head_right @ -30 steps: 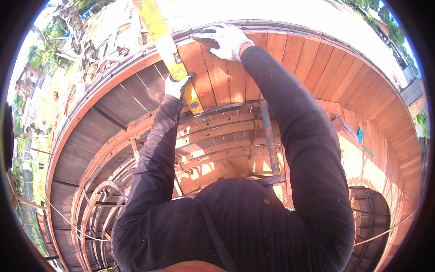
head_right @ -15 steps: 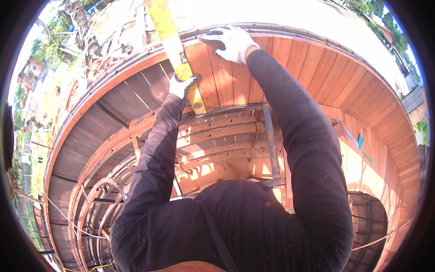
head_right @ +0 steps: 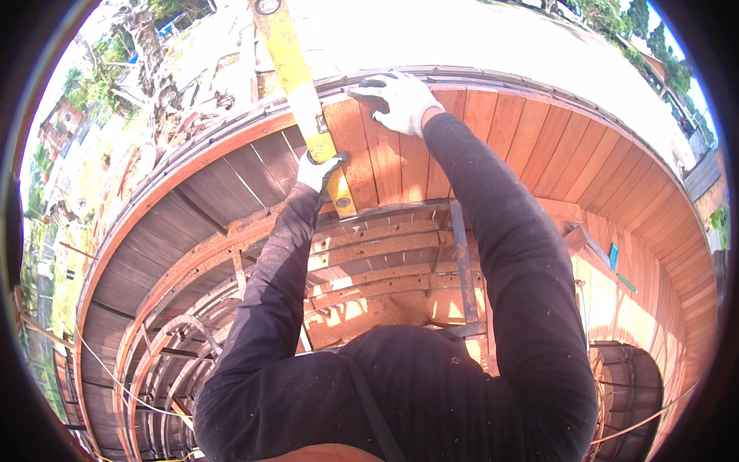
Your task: The person installs wooden planks on a curved roof structure. They repeatedly place a plank, check its alignment with a spirit level, and secure it using a nail gun. The process is repeated for multiple planks along the curved edge.
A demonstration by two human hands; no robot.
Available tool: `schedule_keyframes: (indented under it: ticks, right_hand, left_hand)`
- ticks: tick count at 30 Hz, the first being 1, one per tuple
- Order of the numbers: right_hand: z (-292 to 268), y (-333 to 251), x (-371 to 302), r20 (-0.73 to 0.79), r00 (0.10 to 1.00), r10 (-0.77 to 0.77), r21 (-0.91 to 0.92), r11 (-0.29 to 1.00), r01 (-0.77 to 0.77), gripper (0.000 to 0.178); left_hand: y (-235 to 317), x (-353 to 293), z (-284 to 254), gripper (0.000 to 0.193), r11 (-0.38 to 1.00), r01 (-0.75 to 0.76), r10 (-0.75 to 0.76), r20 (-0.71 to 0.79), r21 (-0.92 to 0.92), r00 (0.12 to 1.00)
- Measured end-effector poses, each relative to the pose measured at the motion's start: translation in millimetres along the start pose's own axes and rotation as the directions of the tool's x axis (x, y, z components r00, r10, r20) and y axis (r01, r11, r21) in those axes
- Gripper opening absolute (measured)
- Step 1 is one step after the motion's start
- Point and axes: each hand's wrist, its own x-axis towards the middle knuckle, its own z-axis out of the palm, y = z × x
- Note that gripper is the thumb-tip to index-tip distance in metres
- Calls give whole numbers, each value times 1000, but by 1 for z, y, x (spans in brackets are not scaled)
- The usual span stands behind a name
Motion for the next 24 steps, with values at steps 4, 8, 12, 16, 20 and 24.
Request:
schedule_keyframes:
  ticks: [4,8,12,16,20,24]
  right_hand:
    - [-4,-1,0,6,1000,-13,-1,1000,13,53]
    - [4,5,2,5,1000,-14,2,1000,14,52]
    - [-3,2,1,19,1000,-24,-16,1000,24,51]
    - [-6,2,0,37,999,-27,53,998,25,49]
    - [-5,2,1,73,997,17,40,999,-19,50]
    - [-2,1,1,85,996,24,-12,1000,-23,52]
  left_hand:
    - [-1,1,-2,38,1000,-2,3,21,-31,1000]
    - [1,-1,1,39,1000,-7,7,-2,-1,1000]
    - [5,-4,3,33,996,-6,9,-37,85,999]
    - [5,-7,5,32,1000,1,0,-42,14,999]
    - [-7,-5,1,31,1000,-8,8,-31,6,999]
    - [-21,-5,-5,32,1000,10,-10,-18,-2,1000]
